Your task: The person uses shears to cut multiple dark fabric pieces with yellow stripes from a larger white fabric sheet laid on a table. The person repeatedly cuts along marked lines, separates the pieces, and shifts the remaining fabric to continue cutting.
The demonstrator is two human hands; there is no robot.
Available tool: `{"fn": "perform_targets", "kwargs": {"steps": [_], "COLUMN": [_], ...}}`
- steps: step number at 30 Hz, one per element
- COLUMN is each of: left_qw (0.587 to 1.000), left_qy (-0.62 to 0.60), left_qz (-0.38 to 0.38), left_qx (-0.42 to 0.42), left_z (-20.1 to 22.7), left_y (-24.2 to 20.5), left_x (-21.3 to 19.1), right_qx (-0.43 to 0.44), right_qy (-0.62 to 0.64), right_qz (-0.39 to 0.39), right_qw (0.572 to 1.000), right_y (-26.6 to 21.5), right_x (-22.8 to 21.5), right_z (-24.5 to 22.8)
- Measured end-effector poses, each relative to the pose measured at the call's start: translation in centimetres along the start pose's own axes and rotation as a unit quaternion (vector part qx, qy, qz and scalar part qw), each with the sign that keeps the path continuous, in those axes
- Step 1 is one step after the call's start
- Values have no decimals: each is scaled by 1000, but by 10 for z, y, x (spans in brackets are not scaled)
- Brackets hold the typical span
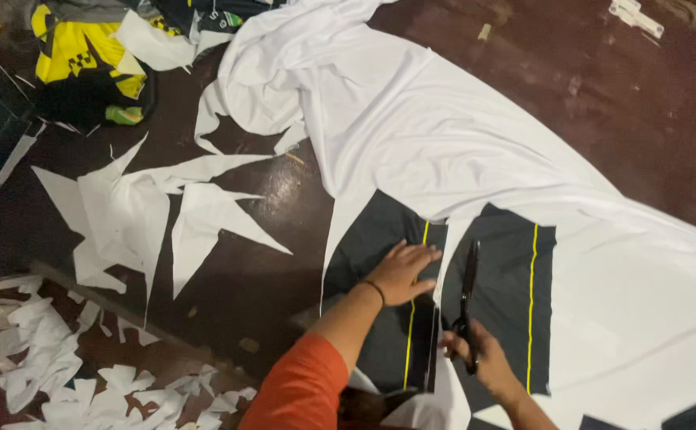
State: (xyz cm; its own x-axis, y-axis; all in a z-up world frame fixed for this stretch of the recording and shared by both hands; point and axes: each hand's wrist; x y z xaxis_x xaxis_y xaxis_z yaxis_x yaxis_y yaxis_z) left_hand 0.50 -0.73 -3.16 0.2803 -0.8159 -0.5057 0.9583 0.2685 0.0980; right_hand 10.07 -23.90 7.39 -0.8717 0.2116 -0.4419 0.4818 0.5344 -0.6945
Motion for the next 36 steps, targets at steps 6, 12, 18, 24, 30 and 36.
{"fn": "perform_targets", "kwargs": {"steps": [6,12,18,24,30,36], "left_qw": [979,964,952,970,979,942], "left_qy": [-36,141,150,127,174,-48], "left_qz": [187,-8,-31,-28,-88,-97], "left_qx": [76,-227,-263,-206,-56,-318], "left_z": [45,32,49,19,-48,-66], "left_y": [-23,-222,-301,-263,-180,-135], "left_x": [-92,-97,-71,-107,-157,-171], "right_qx": [-4,3,31,74,92,127], "right_qy": [51,-58,-90,-72,59,219], "right_qz": [-16,11,34,-131,-168,-158], "right_qw": [999,998,995,986,980,954], "right_y": [-57,-81,-123,-154,-148,-110], "right_x": [111,127,122,148,192,267], "right_z": [17,29,9,-29,-86,-90]}}
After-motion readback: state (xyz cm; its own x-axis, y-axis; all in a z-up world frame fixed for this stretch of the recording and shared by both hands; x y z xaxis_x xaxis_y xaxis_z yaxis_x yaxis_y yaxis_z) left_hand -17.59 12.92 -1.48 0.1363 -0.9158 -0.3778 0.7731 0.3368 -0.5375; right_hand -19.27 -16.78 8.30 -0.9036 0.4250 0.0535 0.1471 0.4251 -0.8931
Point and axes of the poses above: each hand's wrist, its own y-axis towards the middle knuckle, its own x-axis out of the palm, z = x × y, and after that the axes turned 10 degrees about -y, right-handed
